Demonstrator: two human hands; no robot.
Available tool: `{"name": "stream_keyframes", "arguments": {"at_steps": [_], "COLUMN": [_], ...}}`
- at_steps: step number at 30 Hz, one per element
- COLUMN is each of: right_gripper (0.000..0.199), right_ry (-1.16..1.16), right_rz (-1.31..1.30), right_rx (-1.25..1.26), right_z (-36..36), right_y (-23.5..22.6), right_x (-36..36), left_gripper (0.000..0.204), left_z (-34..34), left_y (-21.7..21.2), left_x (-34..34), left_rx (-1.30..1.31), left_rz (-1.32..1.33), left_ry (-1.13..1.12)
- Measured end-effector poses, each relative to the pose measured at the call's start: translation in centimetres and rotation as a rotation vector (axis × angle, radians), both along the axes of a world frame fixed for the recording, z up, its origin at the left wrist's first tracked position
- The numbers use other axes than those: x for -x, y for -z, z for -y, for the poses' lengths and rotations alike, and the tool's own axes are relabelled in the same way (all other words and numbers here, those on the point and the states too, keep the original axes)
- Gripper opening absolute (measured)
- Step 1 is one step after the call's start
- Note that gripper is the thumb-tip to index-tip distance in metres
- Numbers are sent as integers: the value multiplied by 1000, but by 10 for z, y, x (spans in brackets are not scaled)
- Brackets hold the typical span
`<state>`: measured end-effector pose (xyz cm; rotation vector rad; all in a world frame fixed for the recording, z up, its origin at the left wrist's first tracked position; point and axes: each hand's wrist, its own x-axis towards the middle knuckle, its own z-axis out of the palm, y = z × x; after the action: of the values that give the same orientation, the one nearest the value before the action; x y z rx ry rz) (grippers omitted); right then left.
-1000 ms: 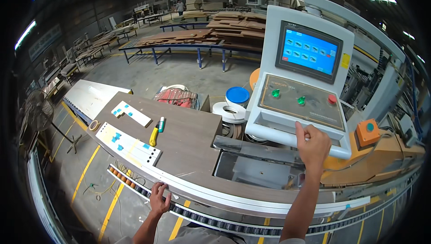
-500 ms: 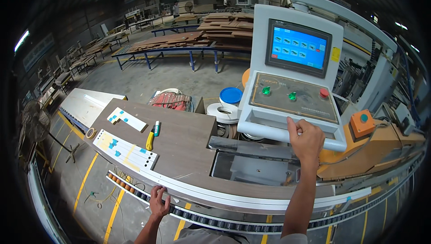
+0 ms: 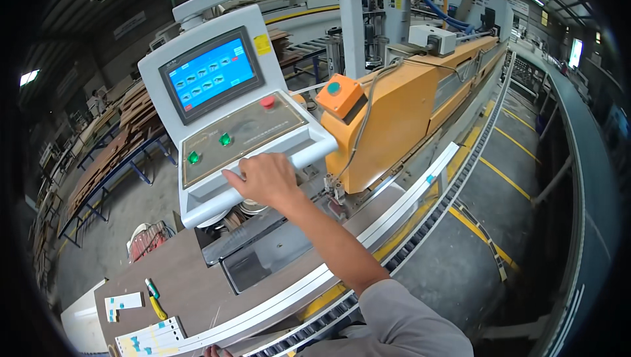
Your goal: Applying tape to wood panels and operating the control panel of an industrial manufacturing machine.
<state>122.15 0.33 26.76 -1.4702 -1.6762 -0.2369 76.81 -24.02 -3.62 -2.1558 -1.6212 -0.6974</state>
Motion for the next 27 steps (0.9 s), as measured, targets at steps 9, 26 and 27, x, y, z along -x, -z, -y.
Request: {"name": "stream_keyframes", "arguments": {"at_steps": [9, 26, 27], "right_gripper": [44, 43, 43], "right_ry": [-30, -24, -22], "right_rz": [-8, -21, -22], "right_rx": [-28, -83, -83], "right_z": [-1, -1, 0], "right_y": [-1, 3, 3], "right_x": [6, 3, 2], "left_gripper": [54, 65, 63], "left_z": [1, -3, -1], "left_y": [6, -35, -42], "left_x": [13, -23, -25], "left_rx": [-50, -162, -98], "left_rz": [-23, -22, -178], "left_ry": [94, 8, 12]}}
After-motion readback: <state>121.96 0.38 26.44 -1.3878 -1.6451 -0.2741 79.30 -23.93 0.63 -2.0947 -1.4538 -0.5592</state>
